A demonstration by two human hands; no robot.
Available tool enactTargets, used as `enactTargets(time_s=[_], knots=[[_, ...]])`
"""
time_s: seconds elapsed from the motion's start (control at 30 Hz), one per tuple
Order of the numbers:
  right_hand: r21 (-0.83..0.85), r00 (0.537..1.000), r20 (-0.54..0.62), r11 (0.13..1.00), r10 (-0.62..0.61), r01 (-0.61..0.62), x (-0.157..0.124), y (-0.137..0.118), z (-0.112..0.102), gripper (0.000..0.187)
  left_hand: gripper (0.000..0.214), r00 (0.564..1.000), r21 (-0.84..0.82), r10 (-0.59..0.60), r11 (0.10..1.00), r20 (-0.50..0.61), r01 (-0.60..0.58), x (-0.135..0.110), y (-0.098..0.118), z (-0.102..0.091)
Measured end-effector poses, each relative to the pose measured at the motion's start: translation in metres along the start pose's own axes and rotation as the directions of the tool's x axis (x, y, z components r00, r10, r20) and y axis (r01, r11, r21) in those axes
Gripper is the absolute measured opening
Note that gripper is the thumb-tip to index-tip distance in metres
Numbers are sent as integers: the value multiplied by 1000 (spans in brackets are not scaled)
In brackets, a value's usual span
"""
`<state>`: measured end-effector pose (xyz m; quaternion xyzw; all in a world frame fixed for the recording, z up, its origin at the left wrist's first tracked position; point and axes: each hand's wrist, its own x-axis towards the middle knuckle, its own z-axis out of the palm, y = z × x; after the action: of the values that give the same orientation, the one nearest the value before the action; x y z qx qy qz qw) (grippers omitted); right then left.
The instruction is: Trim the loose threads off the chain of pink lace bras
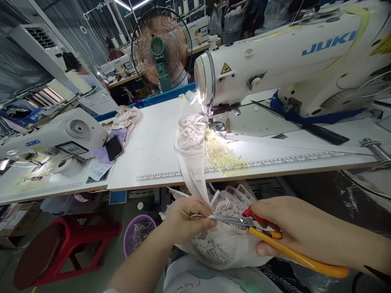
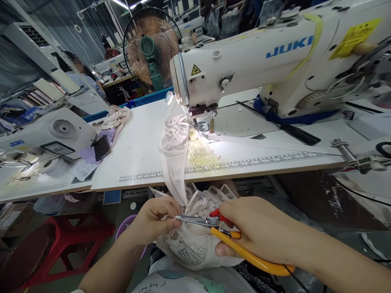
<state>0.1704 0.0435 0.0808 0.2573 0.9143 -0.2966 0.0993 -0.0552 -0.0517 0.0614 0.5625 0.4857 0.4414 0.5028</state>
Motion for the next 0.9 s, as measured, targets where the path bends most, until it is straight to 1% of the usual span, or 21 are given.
enactTargets(time_s=[0.13,0.23,0.3,0.37,0.43,0.47,0.53,0.6,0.63,0.67,0.73,0.8,0.83,0.9], knots=[[-6,1000,-16,1000,9,-9,-1,2,8,51,28,997,-100,-76,992,-6,75,1,-1,2],[-38,997,-80,999,-21,18,1,5,16,48,26,994,-151,-113,982,-5,111,2,-3,2],[-9,993,-111,1000,-27,26,2,9,19,47,25,993,-143,-114,983,-11,111,2,-4,1],[76,991,-133,997,14,-4,4,13,21,46,23,994,-112,-105,988,-23,102,2,-4,0],[204,981,-185,979,51,-12,4,15,22,41,23,995,-92,-94,992,-42,90,2,-4,-1],[269,974,-220,963,45,17,4,15,24,37,22,995,-90,-87,993,-54,82,2,-5,-1],[364,963,-268,924,-13,114,3,10,29,28,23,994,-95,-74,993,-79,66,1,-4,-1],[390,964,-256,904,-73,172,3,1,39,21,26,993,-107,-77,992,-88,67,-1,-4,-1],[384,966,-242,906,-88,178,3,-5,44,18,28,992,-115,-90,990,-83,80,-2,-4,-1],[364,969,-232,915,-90,172,3,-10,49,16,31,991,-132,-111,986,-75,100,-4,-4,-1],[299,972,-221,943,-78,144,2,-21,56,19,35,986,-203,-158,969,-56,144,-7,-8,0],[249,976,-207,962,-64,115,0,-29,57,22,36,980,-296,-190,941,-52,167,-11,-13,2],[255,979,-195,961,-62,111,-2,-32,55,22,36,979,-338,-194,927,-62,162,-13,-16,2],[358,983,-167,924,-78,134,-9,-36,51,20,36,978,-379,-175,917,-109,122,-16,-19,1]])
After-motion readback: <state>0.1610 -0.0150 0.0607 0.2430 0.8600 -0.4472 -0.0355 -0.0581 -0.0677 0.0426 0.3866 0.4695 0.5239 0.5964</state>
